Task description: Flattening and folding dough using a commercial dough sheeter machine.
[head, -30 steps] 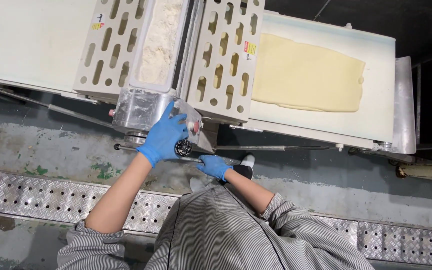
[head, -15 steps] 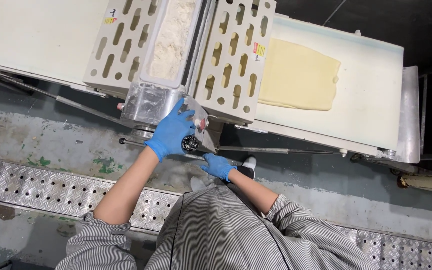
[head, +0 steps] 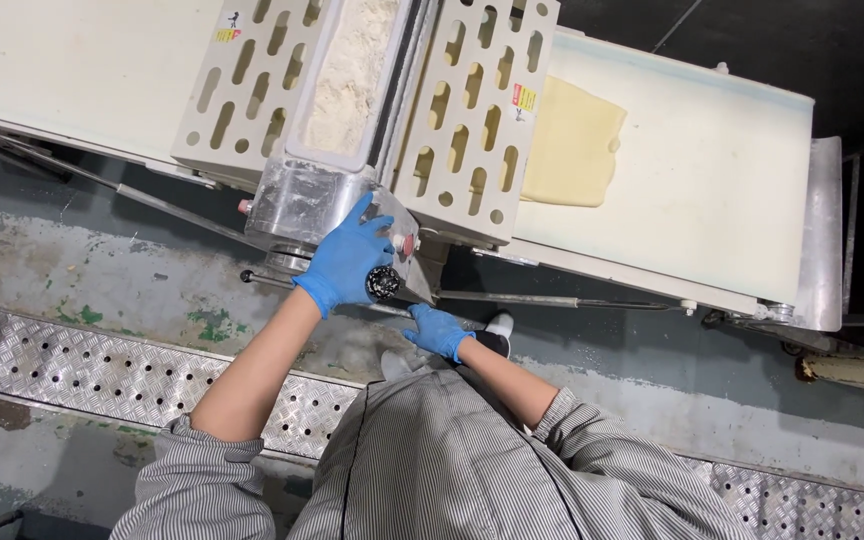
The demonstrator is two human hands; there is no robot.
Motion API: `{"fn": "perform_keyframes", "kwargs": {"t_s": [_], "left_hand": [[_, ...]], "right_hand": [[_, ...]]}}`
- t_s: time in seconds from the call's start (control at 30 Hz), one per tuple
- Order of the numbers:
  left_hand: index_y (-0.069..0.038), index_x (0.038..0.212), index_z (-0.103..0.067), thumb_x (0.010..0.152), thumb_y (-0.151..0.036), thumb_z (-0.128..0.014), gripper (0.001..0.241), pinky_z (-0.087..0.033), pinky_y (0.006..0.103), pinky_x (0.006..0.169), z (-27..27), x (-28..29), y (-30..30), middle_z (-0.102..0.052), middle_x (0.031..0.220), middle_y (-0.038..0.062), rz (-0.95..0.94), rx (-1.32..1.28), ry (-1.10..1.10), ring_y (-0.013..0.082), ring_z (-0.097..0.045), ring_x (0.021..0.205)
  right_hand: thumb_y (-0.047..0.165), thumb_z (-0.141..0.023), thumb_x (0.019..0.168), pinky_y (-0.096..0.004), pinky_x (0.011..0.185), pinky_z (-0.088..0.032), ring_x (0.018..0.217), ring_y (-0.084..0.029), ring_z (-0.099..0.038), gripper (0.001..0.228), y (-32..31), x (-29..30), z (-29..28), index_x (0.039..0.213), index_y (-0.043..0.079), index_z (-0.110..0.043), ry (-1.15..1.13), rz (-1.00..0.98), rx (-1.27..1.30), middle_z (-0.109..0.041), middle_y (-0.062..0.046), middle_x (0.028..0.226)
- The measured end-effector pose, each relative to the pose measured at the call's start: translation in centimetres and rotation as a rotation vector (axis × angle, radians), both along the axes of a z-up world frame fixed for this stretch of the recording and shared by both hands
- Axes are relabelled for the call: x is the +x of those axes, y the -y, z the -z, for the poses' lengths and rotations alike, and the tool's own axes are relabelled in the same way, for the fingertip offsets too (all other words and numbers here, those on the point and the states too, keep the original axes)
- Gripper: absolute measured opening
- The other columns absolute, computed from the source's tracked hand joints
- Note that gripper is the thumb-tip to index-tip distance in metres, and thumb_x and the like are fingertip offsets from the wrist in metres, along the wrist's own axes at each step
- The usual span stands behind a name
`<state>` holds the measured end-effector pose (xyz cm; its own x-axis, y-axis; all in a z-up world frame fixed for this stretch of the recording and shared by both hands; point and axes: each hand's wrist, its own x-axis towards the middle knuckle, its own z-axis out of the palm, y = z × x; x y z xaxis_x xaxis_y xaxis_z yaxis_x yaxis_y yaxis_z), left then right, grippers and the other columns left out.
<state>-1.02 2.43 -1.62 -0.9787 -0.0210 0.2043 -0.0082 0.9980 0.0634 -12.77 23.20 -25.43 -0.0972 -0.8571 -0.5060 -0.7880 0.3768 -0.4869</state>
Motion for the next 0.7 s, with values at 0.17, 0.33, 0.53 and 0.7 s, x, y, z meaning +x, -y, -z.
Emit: {"fn": "perform_keyframes", "kwargs": {"t_s": [0.17, 0.33, 0.53, 0.7], "left_hand": [[-0.020, 0.077, -0.070, 0.071, -0.056, -0.072, 0.037, -0.014, 0.0630, 0.131, 1.1, -0.2, 0.2, -0.072, 0.095, 0.000, 0.003, -0.024, 0.007, 0.0238, -0.058, 0.129], [-0.020, 0.077, -0.069, 0.073, -0.052, -0.073, 0.032, -0.014, 0.0638, 0.131, 0.6, 0.0, 0.1, -0.073, 0.096, 0.001, 0.001, -0.028, 0.000, 0.0240, -0.058, 0.130], [-0.020, 0.078, -0.071, 0.075, -0.044, -0.076, 0.025, -0.017, 0.0621, 0.131, -0.8, 0.0, -0.2, -0.074, 0.095, 0.001, -0.003, -0.040, -0.009, 0.0232, -0.060, 0.129], [-0.020, 0.076, -0.070, 0.074, -0.044, -0.075, 0.024, -0.015, 0.0626, 0.131, -1.7, 0.1, -0.6, -0.074, 0.094, -0.001, -0.012, -0.064, 0.009, 0.0223, -0.059, 0.130]], "right_hand": [[0.047, -0.062, 0.095, -0.051, 0.097, -0.055, 0.116, -0.039, -0.068, 0.060, 0.1, 0.2, -1.2, 0.139, 0.008, -0.053, 0.017, 0.018, 0.009, -0.068, -0.020, 0.126], [0.048, -0.061, 0.095, -0.051, 0.097, -0.055, 0.116, -0.039, -0.067, 0.062, 0.0, 0.0, -1.2, 0.140, 0.008, -0.053, 0.010, 0.002, 0.001, -0.067, -0.020, 0.126], [0.047, -0.060, 0.095, -0.051, 0.097, -0.055, 0.116, -0.039, -0.067, 0.062, -0.2, -0.2, -0.4, 0.141, 0.007, -0.052, -0.011, -0.026, -0.027, -0.066, -0.020, 0.128], [0.047, -0.060, 0.096, -0.051, 0.097, -0.055, 0.116, -0.039, -0.067, 0.061, -0.3, -0.2, 0.5, 0.141, 0.007, -0.052, -0.024, -0.032, -0.041, -0.066, -0.020, 0.127]]}}
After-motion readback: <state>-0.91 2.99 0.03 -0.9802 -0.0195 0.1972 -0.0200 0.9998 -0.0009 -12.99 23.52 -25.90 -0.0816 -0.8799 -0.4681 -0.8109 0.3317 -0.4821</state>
